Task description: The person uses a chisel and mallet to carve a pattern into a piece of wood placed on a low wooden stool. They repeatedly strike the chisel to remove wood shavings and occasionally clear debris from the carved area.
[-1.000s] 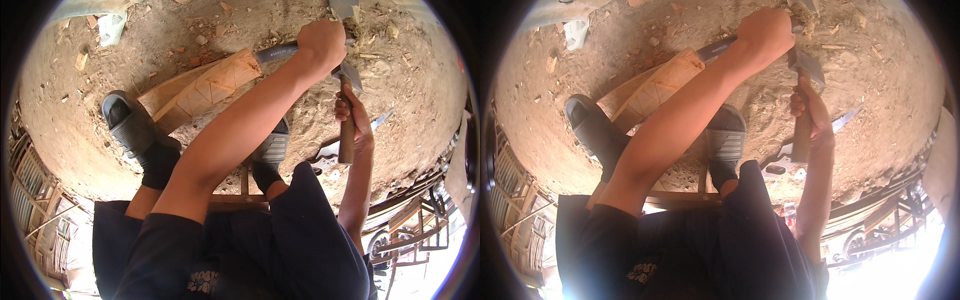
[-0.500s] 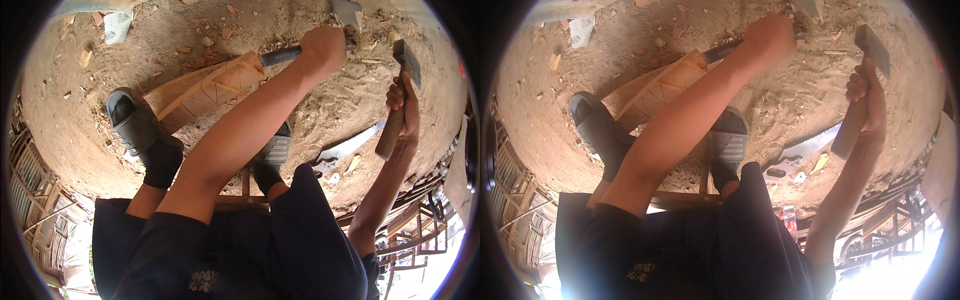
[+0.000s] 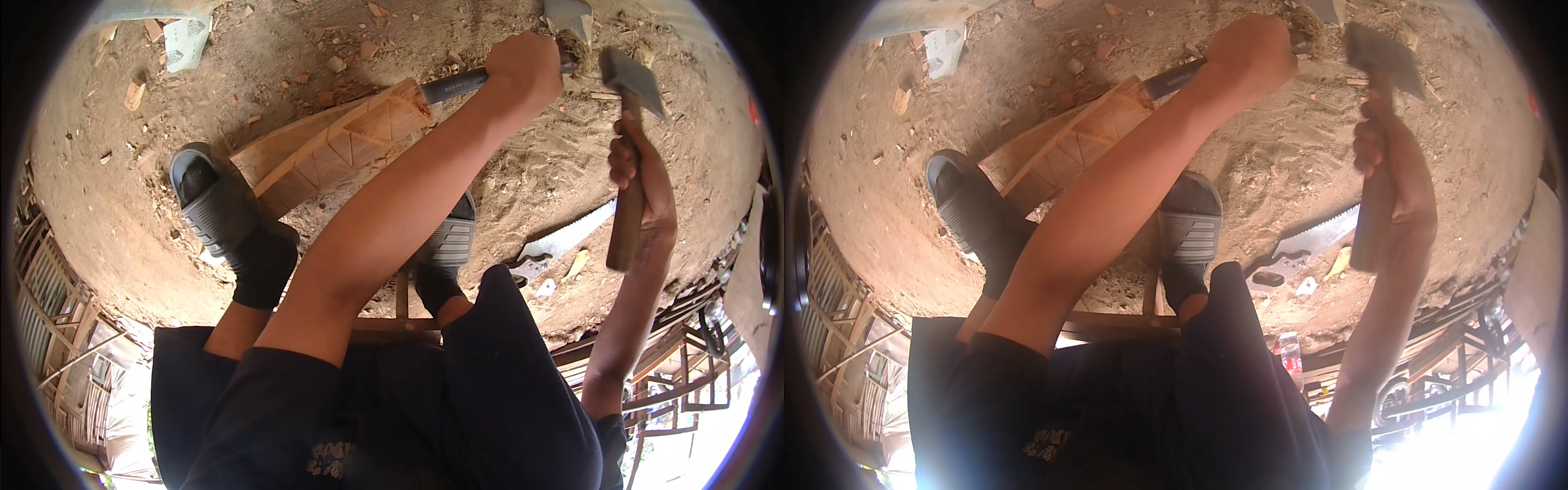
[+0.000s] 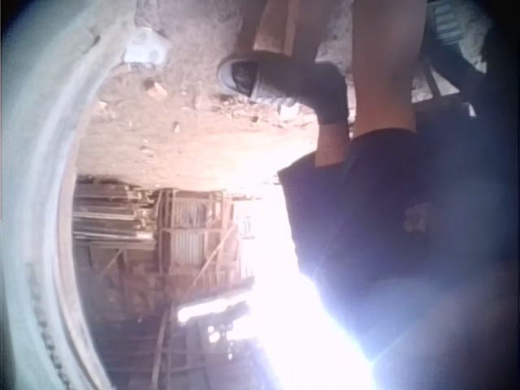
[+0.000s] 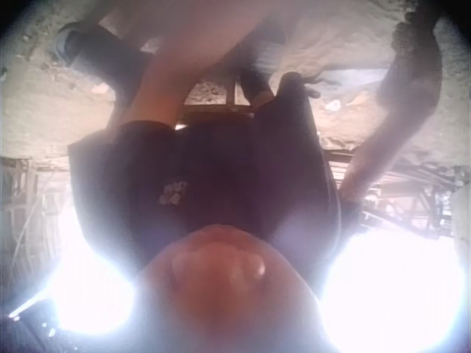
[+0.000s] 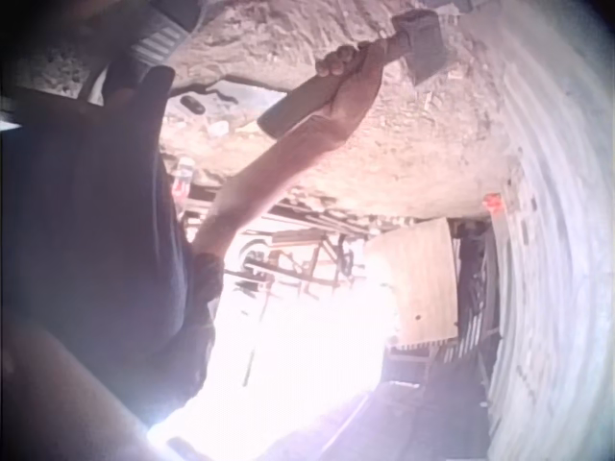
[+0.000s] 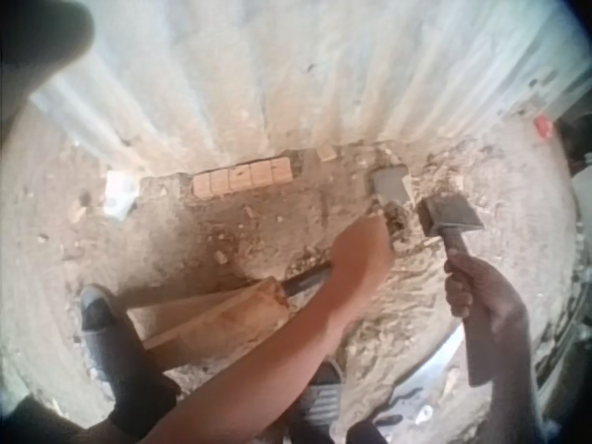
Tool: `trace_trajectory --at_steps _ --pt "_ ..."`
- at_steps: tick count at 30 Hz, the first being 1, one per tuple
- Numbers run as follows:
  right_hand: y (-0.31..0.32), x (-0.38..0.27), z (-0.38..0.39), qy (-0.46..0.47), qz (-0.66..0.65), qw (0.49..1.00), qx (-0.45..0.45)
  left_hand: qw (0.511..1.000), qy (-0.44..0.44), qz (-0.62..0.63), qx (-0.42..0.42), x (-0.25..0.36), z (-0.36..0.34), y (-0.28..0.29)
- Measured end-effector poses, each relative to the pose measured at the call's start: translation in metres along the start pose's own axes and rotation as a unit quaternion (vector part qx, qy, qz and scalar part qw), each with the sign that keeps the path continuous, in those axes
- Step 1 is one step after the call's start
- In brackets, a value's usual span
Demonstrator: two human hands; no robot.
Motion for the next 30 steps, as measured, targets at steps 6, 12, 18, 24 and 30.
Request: trace_trajectory --at_steps 6,12,18,24,30 --pt "-0.010 0.008 0.005 -0.042 0.014 0.999 -0.021 0.999 -0.004 0.002 0.035 -0.002 0.006 0.010" --pt "-0.014 -0.022 -0.007 0.029 -0.018 0.998 -0.043 1.000 0.005 -0.010 0.016 0.000 0.004 0.009" --pt "-0.013 -0.032 0.016 -0.037 0.157 0.987 0.025 1.000 0.013 -0.007 0.017 -0.003 0.008 0.019" --pt "-0.011 -0.048 -0.001 0.076 0.011 0.997 0.025 0.998 -0.020 0.001 0.065 0.010 0.009 0.024" --pt "-0.012 -0.008 0.052 -0.013 0.210 0.977 -0.018 0.991 -0.073 -0.001 0.113 0.029 0.042 0.050"
Point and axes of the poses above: each hand's wrist, its own z-axis away from the middle knuckle, its own y-axis out of the back of the hand, x = y × z, the point moved 10 cm from there along -z, towards the middle knuckle, and after that the axes turned 12 degrees about -y, right-handed, at the moved point
